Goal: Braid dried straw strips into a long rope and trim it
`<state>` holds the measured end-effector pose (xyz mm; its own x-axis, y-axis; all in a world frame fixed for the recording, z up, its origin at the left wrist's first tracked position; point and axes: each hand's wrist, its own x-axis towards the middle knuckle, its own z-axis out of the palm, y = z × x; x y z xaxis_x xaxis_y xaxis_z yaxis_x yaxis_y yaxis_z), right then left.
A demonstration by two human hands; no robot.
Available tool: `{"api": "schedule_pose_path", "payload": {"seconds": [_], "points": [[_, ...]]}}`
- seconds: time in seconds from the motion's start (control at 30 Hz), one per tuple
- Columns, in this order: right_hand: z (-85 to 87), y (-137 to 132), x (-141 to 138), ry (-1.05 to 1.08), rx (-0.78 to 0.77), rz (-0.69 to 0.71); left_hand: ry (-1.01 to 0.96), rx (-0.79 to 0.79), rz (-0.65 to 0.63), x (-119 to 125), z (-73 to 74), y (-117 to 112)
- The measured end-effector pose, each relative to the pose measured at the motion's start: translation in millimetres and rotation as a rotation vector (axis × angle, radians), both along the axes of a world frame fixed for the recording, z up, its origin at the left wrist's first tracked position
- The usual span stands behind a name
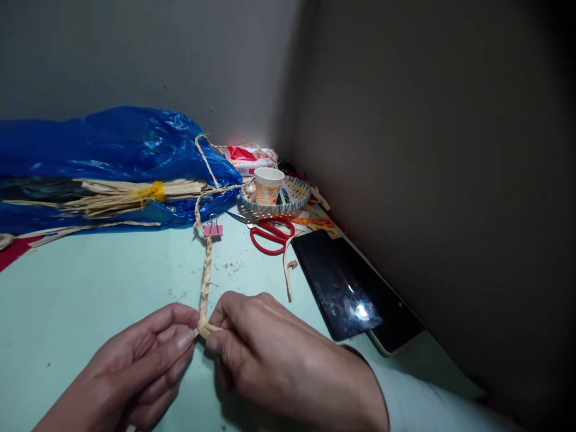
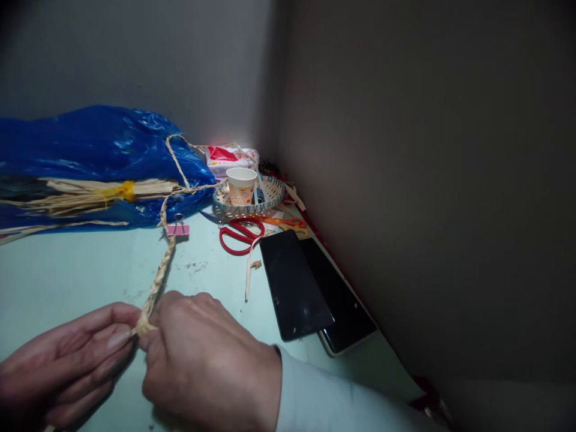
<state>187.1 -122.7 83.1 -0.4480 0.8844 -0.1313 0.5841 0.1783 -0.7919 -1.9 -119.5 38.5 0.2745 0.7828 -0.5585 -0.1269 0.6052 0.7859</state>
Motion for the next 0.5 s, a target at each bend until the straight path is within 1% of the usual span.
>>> {"api": "schedule_pose_path", "payload": {"seconds": [0.1, 0.17, 0.3, 0.4, 0.47, 0.5], "points": [[-1.8, 2.1, -0.4, 0.006, -0.057, 0.026, 0.094, 0.031, -0.033, -3.2, -3.3, -0.9], [-2.0, 4.1, -0.6, 0.034, -0.103, 0.035, 0.124, 0.037, -0.035, -4.2, -5.3, -1.8], [-0.3, 6.9, 1.9, 0.059, -0.151, 0.056, 0.17, 0.014, 0.033, -4.1, -7.5, -2.6], [2.9, 5.8, 4.9, -0.015, -0.071, 0.074, 0.209, 0.021, 0.005, -3.3, -8.3, -2.3], [6.0, 2.5, 4.4, -0.102, 0.006, 0.035, 0.227, 0.046, -0.005, -2.9, -10.0, -2.5], [7.6, 0.0, 2.8, -0.151, 0.038, -0.001, 0.23, 0.075, 0.011, -2.9, -11.4, -2.8]]}}
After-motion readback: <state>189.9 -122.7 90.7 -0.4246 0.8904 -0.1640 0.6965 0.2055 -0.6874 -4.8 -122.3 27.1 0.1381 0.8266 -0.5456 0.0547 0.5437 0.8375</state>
